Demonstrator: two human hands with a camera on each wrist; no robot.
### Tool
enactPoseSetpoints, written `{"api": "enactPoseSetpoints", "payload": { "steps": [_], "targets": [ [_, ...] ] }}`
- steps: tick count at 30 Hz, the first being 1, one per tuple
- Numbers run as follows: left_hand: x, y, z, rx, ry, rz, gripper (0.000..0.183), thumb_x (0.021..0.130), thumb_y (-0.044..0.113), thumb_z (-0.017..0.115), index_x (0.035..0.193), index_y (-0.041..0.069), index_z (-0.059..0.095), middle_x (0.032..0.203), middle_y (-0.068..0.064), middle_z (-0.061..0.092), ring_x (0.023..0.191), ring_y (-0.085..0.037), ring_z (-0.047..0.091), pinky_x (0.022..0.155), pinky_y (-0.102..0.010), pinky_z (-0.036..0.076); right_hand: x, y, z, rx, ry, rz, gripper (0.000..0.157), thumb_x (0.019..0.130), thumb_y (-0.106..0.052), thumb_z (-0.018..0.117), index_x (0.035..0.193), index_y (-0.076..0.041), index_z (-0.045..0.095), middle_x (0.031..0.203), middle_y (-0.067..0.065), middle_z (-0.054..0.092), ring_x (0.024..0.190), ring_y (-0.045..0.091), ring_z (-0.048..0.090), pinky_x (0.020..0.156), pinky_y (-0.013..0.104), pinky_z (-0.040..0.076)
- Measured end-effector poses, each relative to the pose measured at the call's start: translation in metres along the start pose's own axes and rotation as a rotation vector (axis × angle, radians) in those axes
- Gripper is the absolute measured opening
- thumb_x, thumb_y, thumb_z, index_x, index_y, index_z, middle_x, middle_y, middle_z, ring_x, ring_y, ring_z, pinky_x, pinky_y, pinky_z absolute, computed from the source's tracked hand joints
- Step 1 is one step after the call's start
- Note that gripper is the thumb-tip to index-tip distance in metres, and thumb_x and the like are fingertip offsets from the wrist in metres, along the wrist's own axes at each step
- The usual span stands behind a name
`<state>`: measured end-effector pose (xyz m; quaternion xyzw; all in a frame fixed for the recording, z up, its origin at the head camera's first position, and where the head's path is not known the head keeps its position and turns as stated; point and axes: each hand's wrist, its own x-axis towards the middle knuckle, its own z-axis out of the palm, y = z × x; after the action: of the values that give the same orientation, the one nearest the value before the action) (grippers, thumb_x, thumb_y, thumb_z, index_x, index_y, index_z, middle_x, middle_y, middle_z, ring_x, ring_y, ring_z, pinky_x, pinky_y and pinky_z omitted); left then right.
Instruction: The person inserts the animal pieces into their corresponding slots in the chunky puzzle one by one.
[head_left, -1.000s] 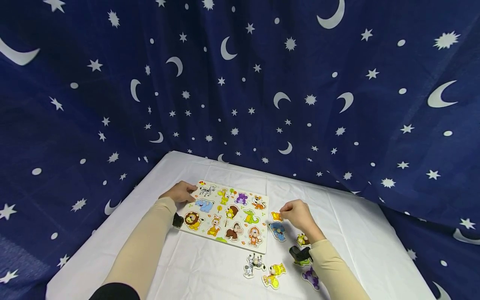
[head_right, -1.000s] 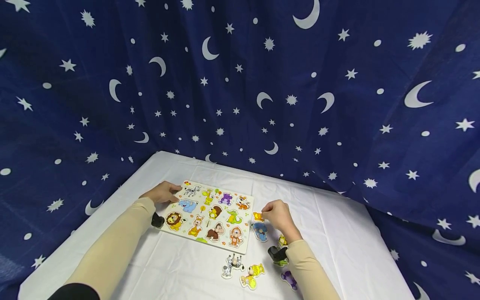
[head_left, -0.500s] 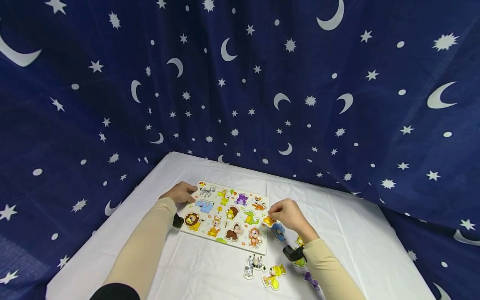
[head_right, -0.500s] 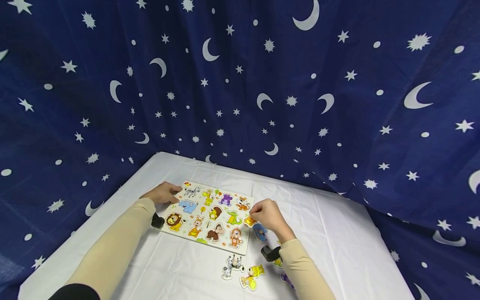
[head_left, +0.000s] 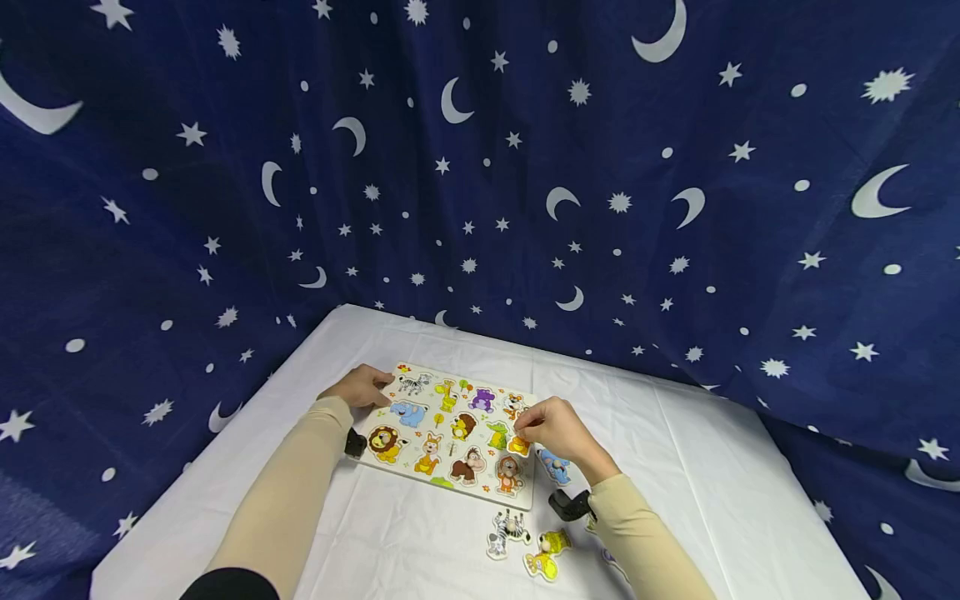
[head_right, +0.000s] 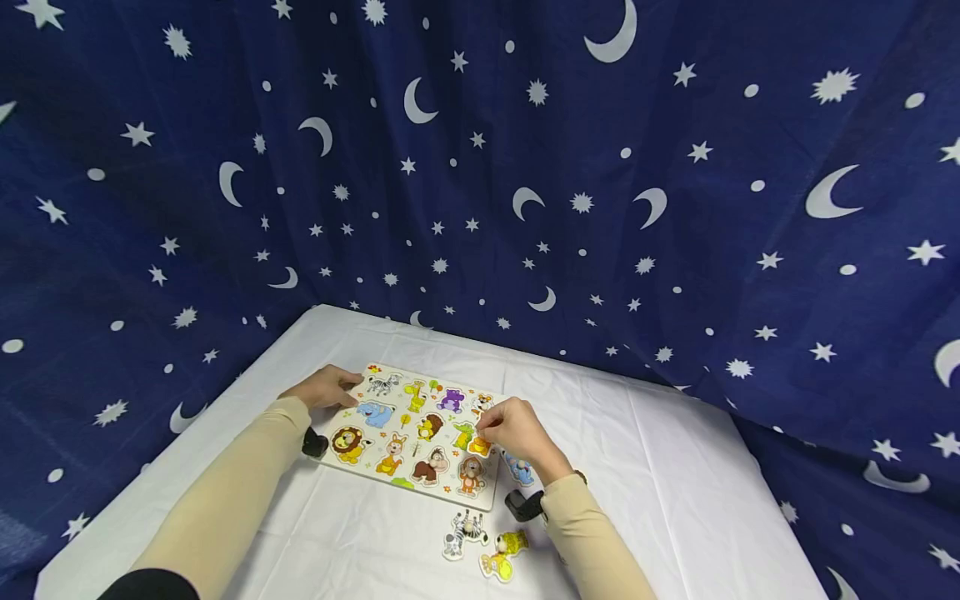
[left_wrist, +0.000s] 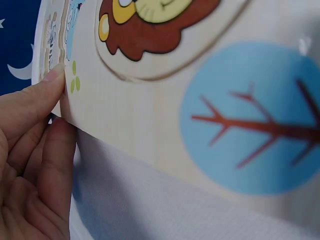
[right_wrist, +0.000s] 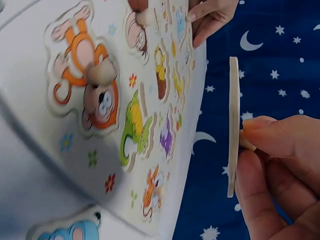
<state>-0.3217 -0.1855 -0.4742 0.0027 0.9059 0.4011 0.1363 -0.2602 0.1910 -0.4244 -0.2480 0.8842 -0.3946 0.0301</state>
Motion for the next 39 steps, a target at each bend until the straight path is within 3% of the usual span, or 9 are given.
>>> {"api": "enactPoseSetpoints", "payload": {
  "steps": [6,14,28,39],
  "targets": [
    [0.000,0.001,0.001,0.012,0.015,-0.034,0.060,0.086,0.006,0.076,0.142,0.001,0.054,0.155,-0.017,0.044,0.146,-0.039,0.037,0.120,-0.049,0.033,0.005,-0.009,0.008,0.014,-0.022,-0.011,0.010,0.081,0.007,0.071,0.085,0.003,0.079,0.084,0.013,0.077,0.070,0.005,0.066,0.066,0.019,0.057],
    [0.002,-0.001,0.001,0.024,0.008,-0.025,0.060,0.086,0.006,0.076,0.141,0.000,0.055,0.155,-0.018,0.044,0.145,-0.040,0.037,0.120,-0.051,0.033,0.011,-0.017,0.023,0.057,-0.048,-0.001,0.012,0.083,0.007,0.069,0.088,0.004,0.079,0.092,0.016,0.077,0.076,0.009,0.069,0.069,0.022,0.059],
    [0.000,0.001,0.002,-0.015,0.006,-0.026,0.062,0.085,0.003,0.076,0.142,-0.002,0.053,0.155,-0.019,0.042,0.146,-0.040,0.036,0.120,-0.049,0.033,0.022,-0.027,0.043,0.066,-0.093,-0.083,0.010,0.083,0.008,0.068,0.086,0.007,0.078,0.087,0.017,0.077,0.071,0.005,0.064,0.062,0.019,0.055],
    [0.003,-0.001,0.001,-0.027,-0.003,-0.033,0.062,0.086,0.004,0.076,0.143,0.000,0.053,0.156,-0.018,0.042,0.145,-0.039,0.038,0.118,-0.049,0.036,0.030,-0.036,0.058,0.037,-0.084,-0.053,0.007,0.084,0.003,0.072,0.085,0.003,0.079,0.089,0.012,0.078,0.079,0.010,0.066,0.066,0.020,0.055]
  ]
}}
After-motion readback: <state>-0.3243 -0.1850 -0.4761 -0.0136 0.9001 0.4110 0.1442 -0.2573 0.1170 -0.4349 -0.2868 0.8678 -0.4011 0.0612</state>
